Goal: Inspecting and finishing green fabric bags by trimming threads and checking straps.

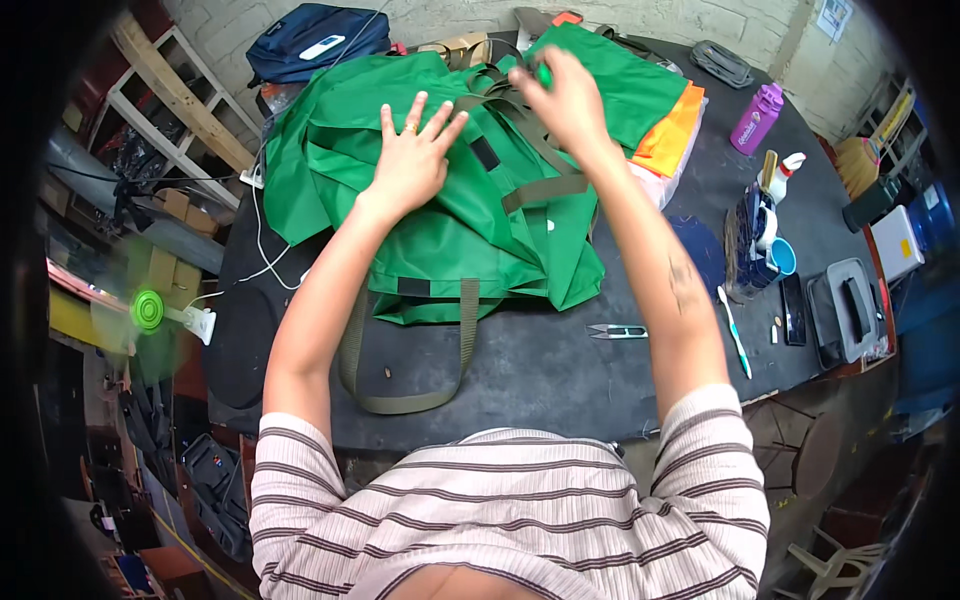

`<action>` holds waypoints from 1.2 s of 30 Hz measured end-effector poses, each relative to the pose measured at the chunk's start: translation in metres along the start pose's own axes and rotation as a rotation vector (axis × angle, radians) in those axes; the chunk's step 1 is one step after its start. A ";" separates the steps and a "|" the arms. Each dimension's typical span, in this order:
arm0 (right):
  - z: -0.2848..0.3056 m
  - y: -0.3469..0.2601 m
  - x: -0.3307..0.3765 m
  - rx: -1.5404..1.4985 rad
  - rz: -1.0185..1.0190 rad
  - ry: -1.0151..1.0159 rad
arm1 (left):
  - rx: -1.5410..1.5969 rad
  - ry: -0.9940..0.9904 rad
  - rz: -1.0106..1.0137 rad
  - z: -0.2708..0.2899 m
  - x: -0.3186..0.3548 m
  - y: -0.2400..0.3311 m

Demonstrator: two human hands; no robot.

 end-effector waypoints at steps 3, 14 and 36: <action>0.014 -0.040 0.090 -0.230 -0.078 -0.313 | 0.011 -0.013 0.070 -0.023 -0.015 -0.003; -0.014 0.071 0.188 -0.595 -0.725 0.017 | 0.533 0.572 -0.264 -0.015 0.042 0.013; 0.111 0.049 0.315 0.117 -0.740 -0.011 | 1.508 -0.051 0.464 -0.004 0.079 0.119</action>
Point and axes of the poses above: each hand's wrist, its own x-axis away from the middle knuckle, its own z-axis out of the back of the hand, y = z × x, the point moved 6 cm from there along -x, towards the middle knuckle, and after that the axes turned 10 degrees about z, right-handed, at the moved point
